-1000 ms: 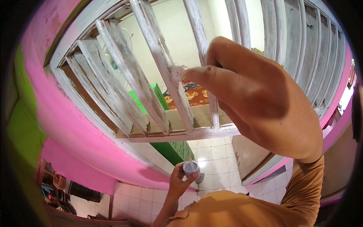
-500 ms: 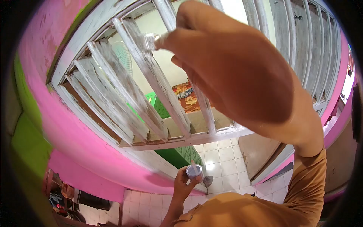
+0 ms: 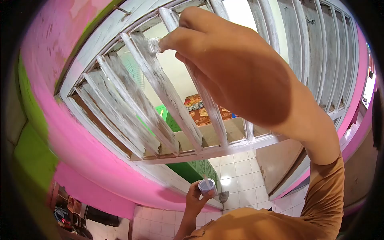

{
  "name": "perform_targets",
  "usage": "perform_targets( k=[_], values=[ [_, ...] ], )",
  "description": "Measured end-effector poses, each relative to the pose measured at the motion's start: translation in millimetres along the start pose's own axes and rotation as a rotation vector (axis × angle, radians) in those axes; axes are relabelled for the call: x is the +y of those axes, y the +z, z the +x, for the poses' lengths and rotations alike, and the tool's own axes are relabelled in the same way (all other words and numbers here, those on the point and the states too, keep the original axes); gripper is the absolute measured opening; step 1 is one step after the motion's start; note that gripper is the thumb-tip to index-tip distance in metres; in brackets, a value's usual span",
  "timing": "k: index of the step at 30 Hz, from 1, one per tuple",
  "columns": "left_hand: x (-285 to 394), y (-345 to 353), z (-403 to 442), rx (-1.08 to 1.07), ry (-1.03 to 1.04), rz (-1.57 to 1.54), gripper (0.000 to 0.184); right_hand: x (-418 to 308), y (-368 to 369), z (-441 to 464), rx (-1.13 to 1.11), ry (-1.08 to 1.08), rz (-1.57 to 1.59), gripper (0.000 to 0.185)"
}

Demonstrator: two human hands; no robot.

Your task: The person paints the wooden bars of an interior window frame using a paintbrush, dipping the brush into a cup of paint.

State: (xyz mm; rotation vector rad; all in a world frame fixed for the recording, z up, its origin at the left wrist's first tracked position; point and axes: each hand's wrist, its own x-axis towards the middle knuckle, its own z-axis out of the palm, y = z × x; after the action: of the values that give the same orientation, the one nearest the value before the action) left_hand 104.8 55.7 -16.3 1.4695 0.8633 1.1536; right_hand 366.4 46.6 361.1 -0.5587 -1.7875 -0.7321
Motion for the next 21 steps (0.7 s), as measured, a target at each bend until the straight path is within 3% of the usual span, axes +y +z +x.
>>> perform_targets(
  k=[5, 12, 21],
  values=[
    [8, -1, -2, 0.03, -0.053, 0.019, 0.058, -4, -1, -21, -0.126, 0.022, 0.07, 0.023],
    [9, -1, 0, 0.0, 0.014, 0.009, 0.057, -5, -4, 3, -0.018, 0.008, 0.037, 0.02],
    [9, -1, -4, 0.037, -0.055, -0.003, 0.058, -13, -23, -7, -0.199, 0.189, 0.129, 0.022]
  ],
)
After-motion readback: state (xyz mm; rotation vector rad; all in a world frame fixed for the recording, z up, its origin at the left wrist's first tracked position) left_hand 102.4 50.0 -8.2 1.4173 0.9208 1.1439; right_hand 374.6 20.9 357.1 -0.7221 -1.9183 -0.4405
